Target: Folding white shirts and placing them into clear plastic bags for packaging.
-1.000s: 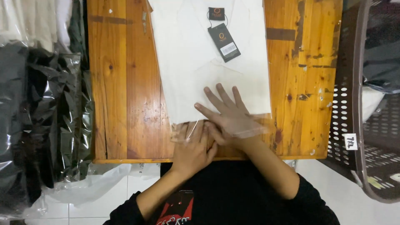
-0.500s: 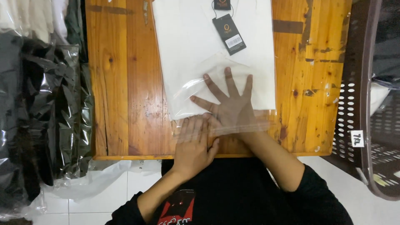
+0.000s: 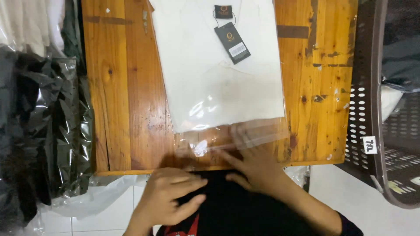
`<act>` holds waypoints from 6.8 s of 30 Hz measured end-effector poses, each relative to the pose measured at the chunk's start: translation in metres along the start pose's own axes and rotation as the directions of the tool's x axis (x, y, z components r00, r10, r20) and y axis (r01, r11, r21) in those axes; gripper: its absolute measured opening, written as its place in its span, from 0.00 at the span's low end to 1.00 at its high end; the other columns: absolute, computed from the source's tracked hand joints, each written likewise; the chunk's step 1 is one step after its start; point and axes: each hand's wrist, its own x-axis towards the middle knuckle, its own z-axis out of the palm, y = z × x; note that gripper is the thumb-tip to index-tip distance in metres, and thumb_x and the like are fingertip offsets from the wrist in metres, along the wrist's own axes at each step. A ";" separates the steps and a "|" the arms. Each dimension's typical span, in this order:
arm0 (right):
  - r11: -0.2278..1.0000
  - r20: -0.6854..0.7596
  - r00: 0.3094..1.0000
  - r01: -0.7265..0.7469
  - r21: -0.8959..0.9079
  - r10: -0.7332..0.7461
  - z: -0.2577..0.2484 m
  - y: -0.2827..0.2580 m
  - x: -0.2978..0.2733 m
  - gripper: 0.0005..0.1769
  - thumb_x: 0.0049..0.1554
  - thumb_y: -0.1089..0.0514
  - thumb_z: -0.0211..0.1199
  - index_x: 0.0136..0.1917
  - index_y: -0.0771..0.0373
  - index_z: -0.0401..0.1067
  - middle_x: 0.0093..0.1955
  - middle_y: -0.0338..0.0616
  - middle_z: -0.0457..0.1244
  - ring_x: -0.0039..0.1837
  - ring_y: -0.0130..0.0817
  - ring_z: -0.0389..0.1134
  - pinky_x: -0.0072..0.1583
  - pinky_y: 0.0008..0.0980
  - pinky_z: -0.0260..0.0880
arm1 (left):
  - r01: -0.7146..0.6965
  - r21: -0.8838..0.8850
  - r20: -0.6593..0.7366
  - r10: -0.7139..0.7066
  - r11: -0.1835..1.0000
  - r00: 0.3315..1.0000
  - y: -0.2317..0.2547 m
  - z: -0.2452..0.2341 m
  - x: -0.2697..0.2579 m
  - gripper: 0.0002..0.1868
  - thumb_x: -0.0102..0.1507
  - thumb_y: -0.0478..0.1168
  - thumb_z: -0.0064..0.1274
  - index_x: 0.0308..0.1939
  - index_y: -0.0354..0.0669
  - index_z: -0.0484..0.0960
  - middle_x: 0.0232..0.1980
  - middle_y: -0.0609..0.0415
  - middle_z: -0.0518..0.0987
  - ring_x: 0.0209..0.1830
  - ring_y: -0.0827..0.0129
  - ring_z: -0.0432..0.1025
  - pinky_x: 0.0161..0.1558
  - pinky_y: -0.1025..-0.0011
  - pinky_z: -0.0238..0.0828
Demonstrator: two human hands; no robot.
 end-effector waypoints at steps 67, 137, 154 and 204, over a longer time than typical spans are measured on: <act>0.851 -0.178 0.832 -0.512 0.122 0.526 -0.087 0.195 0.201 0.35 0.69 0.44 0.36 0.86 0.52 0.41 0.88 0.47 0.32 0.87 0.48 0.28 0.79 0.61 0.22 | 0.442 0.565 -0.313 -0.315 0.697 0.896 -0.187 -0.017 0.225 0.44 0.68 0.70 0.41 0.80 0.51 0.56 0.82 0.41 0.50 0.83 0.50 0.40 0.76 0.40 0.26; 0.741 -0.623 0.492 -0.632 0.225 0.609 -0.026 0.142 0.007 0.34 0.61 0.48 0.63 0.76 0.61 0.60 0.78 0.67 0.51 0.82 0.67 0.42 0.79 0.62 0.43 | -0.072 0.559 0.299 -0.120 0.826 0.947 -0.067 0.082 0.140 0.37 0.70 0.62 0.37 0.80 0.52 0.57 0.83 0.32 0.44 0.83 0.35 0.34 0.75 0.38 0.22; 0.582 -0.366 0.484 -0.778 0.235 0.795 -0.042 0.138 0.020 0.35 0.66 0.40 0.52 0.80 0.59 0.60 0.83 0.47 0.51 0.86 0.50 0.38 0.81 0.50 0.37 | -0.016 0.495 0.315 -0.162 0.869 0.935 -0.075 0.083 0.144 0.38 0.70 0.64 0.33 0.81 0.53 0.53 0.83 0.29 0.38 0.82 0.35 0.29 0.74 0.39 0.14; 0.795 -0.497 0.729 -0.595 -0.120 0.471 0.004 0.084 -0.028 0.37 0.60 0.34 0.58 0.77 0.47 0.65 0.82 0.52 0.53 0.83 0.64 0.42 0.77 0.66 0.38 | -0.022 0.593 0.007 0.022 0.805 1.000 -0.085 0.062 0.019 0.25 0.69 0.47 0.49 0.72 0.57 0.73 0.75 0.45 0.69 0.75 0.50 0.62 0.75 0.46 0.49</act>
